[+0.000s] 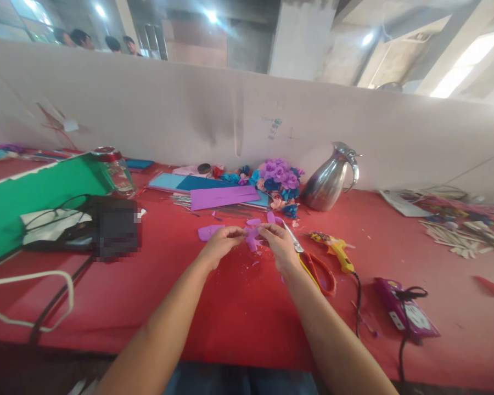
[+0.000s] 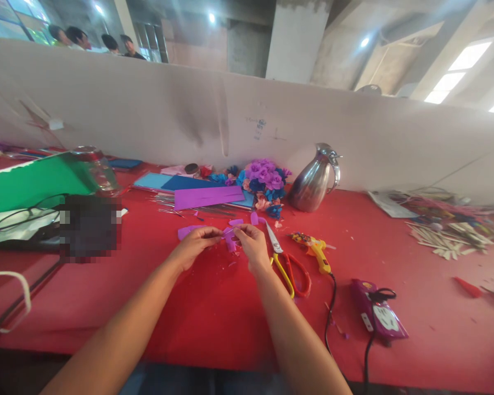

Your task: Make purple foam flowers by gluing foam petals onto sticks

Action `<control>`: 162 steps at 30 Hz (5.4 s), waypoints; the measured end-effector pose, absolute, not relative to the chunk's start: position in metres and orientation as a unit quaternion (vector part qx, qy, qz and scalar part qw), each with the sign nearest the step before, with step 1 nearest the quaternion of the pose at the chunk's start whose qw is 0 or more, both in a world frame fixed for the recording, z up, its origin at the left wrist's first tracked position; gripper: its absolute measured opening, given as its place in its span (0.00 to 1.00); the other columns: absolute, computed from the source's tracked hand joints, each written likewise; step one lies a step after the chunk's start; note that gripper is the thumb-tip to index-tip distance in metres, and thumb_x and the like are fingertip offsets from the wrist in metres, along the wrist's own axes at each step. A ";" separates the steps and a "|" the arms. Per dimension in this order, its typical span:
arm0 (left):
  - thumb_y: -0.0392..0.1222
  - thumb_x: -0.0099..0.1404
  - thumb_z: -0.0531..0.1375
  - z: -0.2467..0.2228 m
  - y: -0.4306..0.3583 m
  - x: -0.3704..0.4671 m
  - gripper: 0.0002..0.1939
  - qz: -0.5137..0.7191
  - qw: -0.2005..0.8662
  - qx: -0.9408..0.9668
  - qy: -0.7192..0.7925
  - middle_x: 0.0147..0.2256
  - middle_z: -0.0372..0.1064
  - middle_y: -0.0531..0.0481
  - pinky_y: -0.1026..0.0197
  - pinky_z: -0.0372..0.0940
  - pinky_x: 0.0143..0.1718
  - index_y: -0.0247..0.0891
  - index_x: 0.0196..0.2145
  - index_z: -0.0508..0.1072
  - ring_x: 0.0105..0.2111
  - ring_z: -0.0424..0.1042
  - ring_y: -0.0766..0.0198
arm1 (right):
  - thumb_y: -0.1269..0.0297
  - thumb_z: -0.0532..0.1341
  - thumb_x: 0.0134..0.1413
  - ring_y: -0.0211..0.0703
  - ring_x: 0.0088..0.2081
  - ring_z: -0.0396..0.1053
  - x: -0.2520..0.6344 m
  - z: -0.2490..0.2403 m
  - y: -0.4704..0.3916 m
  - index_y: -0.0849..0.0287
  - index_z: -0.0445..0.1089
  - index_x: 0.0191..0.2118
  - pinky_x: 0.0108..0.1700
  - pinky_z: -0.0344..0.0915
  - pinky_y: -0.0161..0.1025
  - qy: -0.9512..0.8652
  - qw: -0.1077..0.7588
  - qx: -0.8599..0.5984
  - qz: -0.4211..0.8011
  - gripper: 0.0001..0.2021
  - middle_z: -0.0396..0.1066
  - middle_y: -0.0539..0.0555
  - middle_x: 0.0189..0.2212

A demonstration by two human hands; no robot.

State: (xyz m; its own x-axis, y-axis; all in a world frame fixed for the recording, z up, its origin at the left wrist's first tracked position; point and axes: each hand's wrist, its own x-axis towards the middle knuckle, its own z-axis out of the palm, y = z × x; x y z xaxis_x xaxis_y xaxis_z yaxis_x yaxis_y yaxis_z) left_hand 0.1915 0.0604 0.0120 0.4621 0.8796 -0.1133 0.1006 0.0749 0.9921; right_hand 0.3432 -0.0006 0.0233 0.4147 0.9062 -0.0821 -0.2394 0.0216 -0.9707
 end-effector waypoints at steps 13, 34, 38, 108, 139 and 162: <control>0.44 0.47 0.67 0.012 0.058 0.193 0.16 0.320 0.618 0.591 0.408 0.28 0.73 0.50 0.63 0.52 0.29 0.38 0.35 0.79 0.26 0.63 0.66 | 0.56 0.69 0.34 0.38 0.26 0.68 0.344 0.023 -0.001 0.57 0.74 0.24 0.31 0.62 0.35 -0.325 0.635 -0.547 0.439 0.11 0.71 0.49 0.20; 0.54 0.48 0.69 0.016 0.059 0.188 0.19 0.257 0.692 0.554 0.384 0.27 0.72 0.50 0.64 0.54 0.24 0.35 0.29 0.73 0.20 0.64 0.71 | 0.57 0.68 0.36 0.38 0.27 0.67 0.343 0.023 -0.001 0.57 0.73 0.24 0.33 0.63 0.36 -0.363 0.632 -0.532 0.430 0.10 0.71 0.48 0.21; 0.51 0.45 0.71 0.016 0.057 0.189 0.18 0.268 0.704 0.529 0.391 0.25 0.70 0.52 0.64 0.54 0.25 0.35 0.27 0.73 0.20 0.63 0.71 | 0.58 0.68 0.37 0.39 0.28 0.67 0.341 0.024 -0.003 0.57 0.74 0.24 0.34 0.63 0.37 -0.377 0.629 -0.522 0.435 0.08 0.72 0.49 0.22; 0.47 0.39 0.71 0.029 0.054 0.190 0.13 0.448 0.652 0.467 0.395 0.21 0.70 0.52 0.62 0.54 0.26 0.38 0.22 0.78 0.24 0.63 0.67 | 0.59 0.66 0.39 0.40 0.27 0.69 0.316 0.017 -0.010 0.57 0.78 0.30 0.32 0.62 0.37 -0.432 0.544 -0.533 0.484 0.10 0.74 0.51 0.24; 0.43 0.37 0.73 0.026 0.056 0.189 0.16 0.435 0.696 0.456 0.344 0.19 0.64 0.56 0.65 0.56 0.28 0.36 0.21 0.73 0.22 0.61 0.71 | 0.59 0.66 0.40 0.34 0.22 0.63 0.323 0.027 -0.014 0.59 0.79 0.32 0.26 0.55 0.34 -0.453 0.521 -0.500 0.523 0.12 0.73 0.50 0.21; 0.42 0.33 0.74 0.029 0.054 0.188 0.16 0.436 0.695 0.431 0.374 0.20 0.68 0.54 0.64 0.56 0.28 0.35 0.19 0.74 0.22 0.61 0.71 | 0.62 0.64 0.44 0.42 0.24 0.69 0.319 0.023 -0.015 0.55 0.78 0.29 0.30 0.65 0.39 -0.527 0.533 -0.535 0.390 0.06 0.73 0.50 0.21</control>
